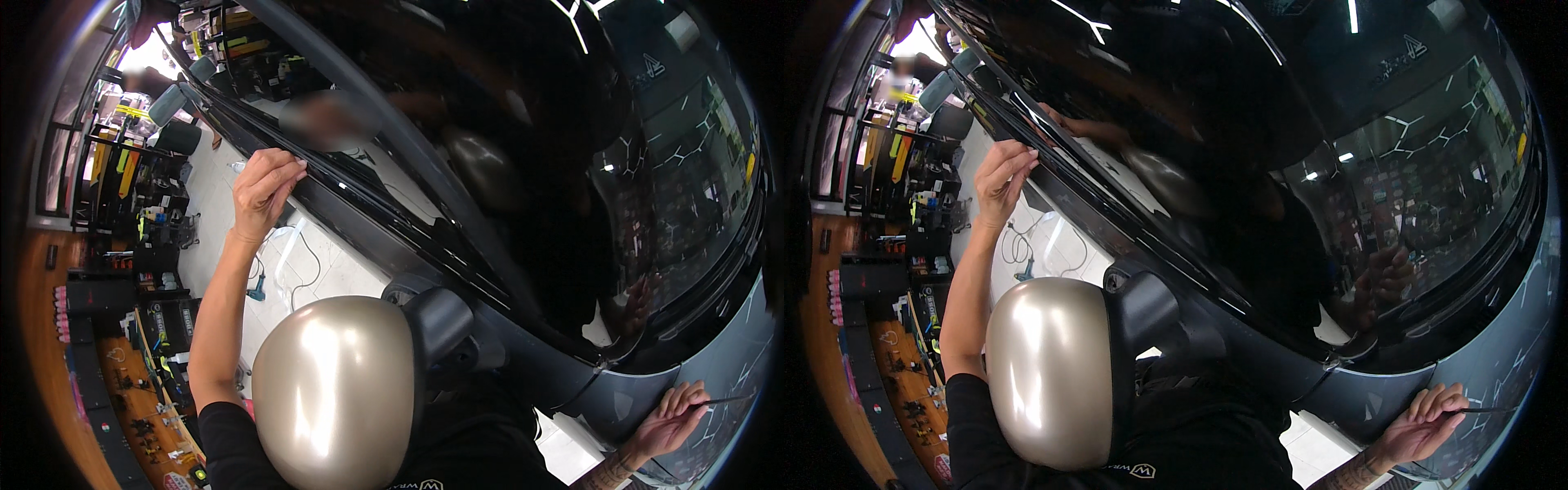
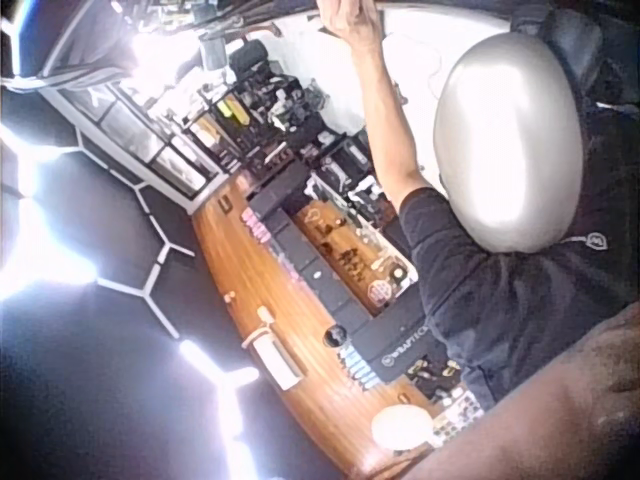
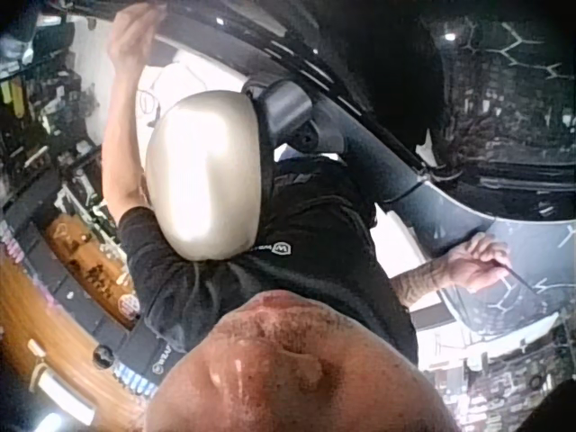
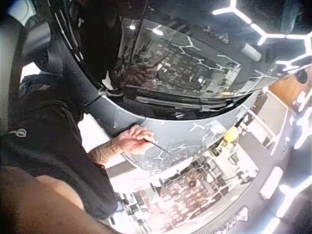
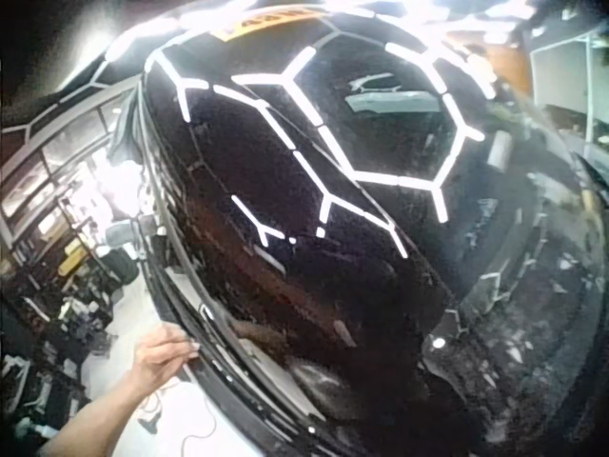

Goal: The person applies a protective film to the side of a grey car, focusing on the area around the side mirror. They use a squeegee to smooth the film and a knife to trim the edges, then wipe the surface with a cloth.

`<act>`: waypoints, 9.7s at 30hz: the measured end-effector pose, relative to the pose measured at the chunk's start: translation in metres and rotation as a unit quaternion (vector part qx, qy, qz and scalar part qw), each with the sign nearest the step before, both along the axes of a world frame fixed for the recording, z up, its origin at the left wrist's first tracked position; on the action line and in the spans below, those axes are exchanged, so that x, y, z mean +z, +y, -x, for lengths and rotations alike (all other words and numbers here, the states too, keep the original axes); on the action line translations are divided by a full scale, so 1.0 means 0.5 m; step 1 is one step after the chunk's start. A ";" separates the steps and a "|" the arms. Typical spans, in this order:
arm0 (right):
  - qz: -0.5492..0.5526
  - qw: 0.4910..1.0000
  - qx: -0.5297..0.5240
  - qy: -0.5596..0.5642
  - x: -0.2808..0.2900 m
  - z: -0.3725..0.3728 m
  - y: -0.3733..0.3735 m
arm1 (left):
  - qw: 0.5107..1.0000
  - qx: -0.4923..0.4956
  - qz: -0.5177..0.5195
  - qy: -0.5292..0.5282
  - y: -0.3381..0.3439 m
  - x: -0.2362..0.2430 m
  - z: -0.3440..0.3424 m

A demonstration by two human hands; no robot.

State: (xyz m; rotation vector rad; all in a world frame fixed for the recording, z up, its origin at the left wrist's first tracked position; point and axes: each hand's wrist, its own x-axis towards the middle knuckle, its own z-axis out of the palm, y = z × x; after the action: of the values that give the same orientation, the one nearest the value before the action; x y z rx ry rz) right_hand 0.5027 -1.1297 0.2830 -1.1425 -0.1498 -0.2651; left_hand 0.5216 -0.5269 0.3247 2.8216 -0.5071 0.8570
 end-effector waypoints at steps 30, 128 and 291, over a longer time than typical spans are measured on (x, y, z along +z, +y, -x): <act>0.021 0.999 -0.027 -0.015 0.011 -0.011 0.023 | 0.957 0.098 0.174 0.212 -0.010 0.066 -0.019; 0.035 0.998 -0.048 -0.016 0.014 -0.009 0.028 | 0.985 0.034 0.165 0.043 0.017 0.006 0.002; -0.001 0.999 -0.049 -0.009 0.027 -0.010 0.044 | 0.770 0.049 0.552 0.317 -0.117 0.154 -0.004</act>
State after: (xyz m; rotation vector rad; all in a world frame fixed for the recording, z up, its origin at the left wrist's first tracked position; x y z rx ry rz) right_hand 0.5077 -1.1078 0.2964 -1.1477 -0.1106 -0.3619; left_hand 0.5234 -0.5856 0.4018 1.8002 0.2246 0.0426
